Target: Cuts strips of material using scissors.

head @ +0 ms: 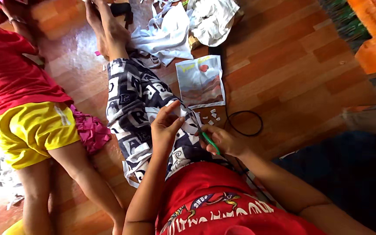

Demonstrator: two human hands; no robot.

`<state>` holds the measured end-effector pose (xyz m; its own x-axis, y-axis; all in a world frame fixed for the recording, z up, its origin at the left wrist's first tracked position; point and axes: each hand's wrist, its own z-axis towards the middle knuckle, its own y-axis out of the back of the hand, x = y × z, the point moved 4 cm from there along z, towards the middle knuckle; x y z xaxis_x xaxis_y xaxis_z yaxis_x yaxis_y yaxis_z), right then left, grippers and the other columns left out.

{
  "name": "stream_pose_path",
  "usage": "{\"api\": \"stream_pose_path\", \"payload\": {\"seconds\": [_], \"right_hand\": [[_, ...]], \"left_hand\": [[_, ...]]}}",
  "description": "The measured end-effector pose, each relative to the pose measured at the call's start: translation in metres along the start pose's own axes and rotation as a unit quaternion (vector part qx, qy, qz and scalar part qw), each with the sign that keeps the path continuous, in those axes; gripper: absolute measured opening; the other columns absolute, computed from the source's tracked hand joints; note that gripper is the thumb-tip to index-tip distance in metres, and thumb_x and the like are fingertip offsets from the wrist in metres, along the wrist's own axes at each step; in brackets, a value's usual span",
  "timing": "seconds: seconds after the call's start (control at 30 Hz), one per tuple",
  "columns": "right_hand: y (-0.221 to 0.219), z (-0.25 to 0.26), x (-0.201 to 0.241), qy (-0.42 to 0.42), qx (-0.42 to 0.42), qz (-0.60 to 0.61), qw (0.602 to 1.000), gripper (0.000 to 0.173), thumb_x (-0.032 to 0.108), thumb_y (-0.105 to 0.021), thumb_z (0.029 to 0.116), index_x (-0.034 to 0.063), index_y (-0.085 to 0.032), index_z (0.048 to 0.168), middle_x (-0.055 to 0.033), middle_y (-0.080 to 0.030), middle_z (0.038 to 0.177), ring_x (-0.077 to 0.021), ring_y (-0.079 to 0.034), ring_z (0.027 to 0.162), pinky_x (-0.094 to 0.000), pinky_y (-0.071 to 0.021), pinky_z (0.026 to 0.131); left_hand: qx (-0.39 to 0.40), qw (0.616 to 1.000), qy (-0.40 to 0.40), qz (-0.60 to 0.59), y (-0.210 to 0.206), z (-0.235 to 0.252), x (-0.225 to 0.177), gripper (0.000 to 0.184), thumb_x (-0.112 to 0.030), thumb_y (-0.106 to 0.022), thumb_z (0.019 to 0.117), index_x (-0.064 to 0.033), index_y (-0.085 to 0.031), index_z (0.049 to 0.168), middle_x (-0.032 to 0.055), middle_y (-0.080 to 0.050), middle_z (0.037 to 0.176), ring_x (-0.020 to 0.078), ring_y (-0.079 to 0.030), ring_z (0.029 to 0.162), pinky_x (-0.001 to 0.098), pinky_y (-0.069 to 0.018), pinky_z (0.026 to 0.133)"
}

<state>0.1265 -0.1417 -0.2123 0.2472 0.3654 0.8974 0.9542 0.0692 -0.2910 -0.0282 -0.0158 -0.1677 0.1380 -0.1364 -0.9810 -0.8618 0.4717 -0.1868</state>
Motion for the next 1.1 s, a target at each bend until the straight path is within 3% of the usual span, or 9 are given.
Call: {"api": "stream_pose_path", "payload": {"seconds": [0.13, 0.43, 0.53, 0.8, 1.1], "right_hand": [[0.001, -0.002, -0.004, 0.003, -0.028, 0.005, 1.000, 0.051, 0.043, -0.083, 0.0797, 0.0137, -0.059, 0.114, 0.0089, -0.064, 0.082, 0.0039, -0.055, 0.059, -0.0108, -0.0442, 0.050], [0.005, -0.008, -0.005, 0.021, -0.075, -0.027, 0.997, 0.048, 0.037, -0.081, 0.0807, 0.0104, -0.059, 0.114, 0.0095, -0.064, 0.085, 0.0039, -0.061, 0.071, -0.0122, -0.0505, 0.062], [0.004, -0.010, -0.001, 0.016, -0.090, -0.029, 0.995, 0.042, 0.026, -0.079, 0.0808, 0.0082, -0.059, 0.113, 0.0090, -0.063, 0.084, 0.0044, -0.060, 0.070, -0.0120, -0.0498, 0.061], [0.004, -0.015, 0.001, 0.017, -0.112, -0.035, 0.993, 0.031, 0.014, -0.076, 0.0829, 0.0065, -0.061, 0.109, 0.0091, -0.063, 0.083, 0.0050, -0.059, 0.069, -0.0117, -0.0498, 0.063], [0.009, -0.020, -0.002, 0.015, -0.125, -0.042, 0.991, 0.026, 0.012, -0.077, 0.0824, 0.0097, -0.064, 0.105, 0.0116, -0.065, 0.080, 0.0057, -0.060, 0.067, -0.0122, -0.0510, 0.063]], "left_hand": [[0.017, 0.999, 0.039, 0.025, -0.011, 0.000, 0.002, 0.048, 0.007, -0.065, 0.0888, -0.0079, -0.064, 0.135, 0.0039, -0.063, 0.125, 0.0055, -0.062, 0.074, 0.0235, -0.0567, 0.070], [0.045, 0.996, 0.061, 0.053, -0.029, 0.000, 0.006, 0.052, 0.008, -0.065, 0.0878, -0.0080, -0.062, 0.137, 0.0056, -0.061, 0.127, 0.0045, -0.062, 0.074, 0.0215, -0.0565, 0.069], [0.049, 0.995, 0.059, 0.068, -0.030, 0.000, 0.006, 0.053, 0.007, -0.066, 0.0878, -0.0090, -0.062, 0.138, 0.0055, -0.060, 0.126, 0.0047, -0.062, 0.073, 0.0218, -0.0564, 0.068], [0.055, 0.994, 0.058, 0.078, -0.031, 0.001, 0.006, 0.052, 0.006, -0.066, 0.0878, -0.0090, -0.062, 0.137, 0.0058, -0.061, 0.122, 0.0056, -0.062, 0.073, 0.0229, -0.0570, 0.069], [0.061, 0.995, 0.051, 0.068, -0.029, 0.001, 0.007, 0.053, 0.005, -0.066, 0.0874, -0.0098, -0.062, 0.138, 0.0057, -0.060, 0.122, 0.0052, -0.062, 0.073, 0.0226, -0.0566, 0.068]]}}
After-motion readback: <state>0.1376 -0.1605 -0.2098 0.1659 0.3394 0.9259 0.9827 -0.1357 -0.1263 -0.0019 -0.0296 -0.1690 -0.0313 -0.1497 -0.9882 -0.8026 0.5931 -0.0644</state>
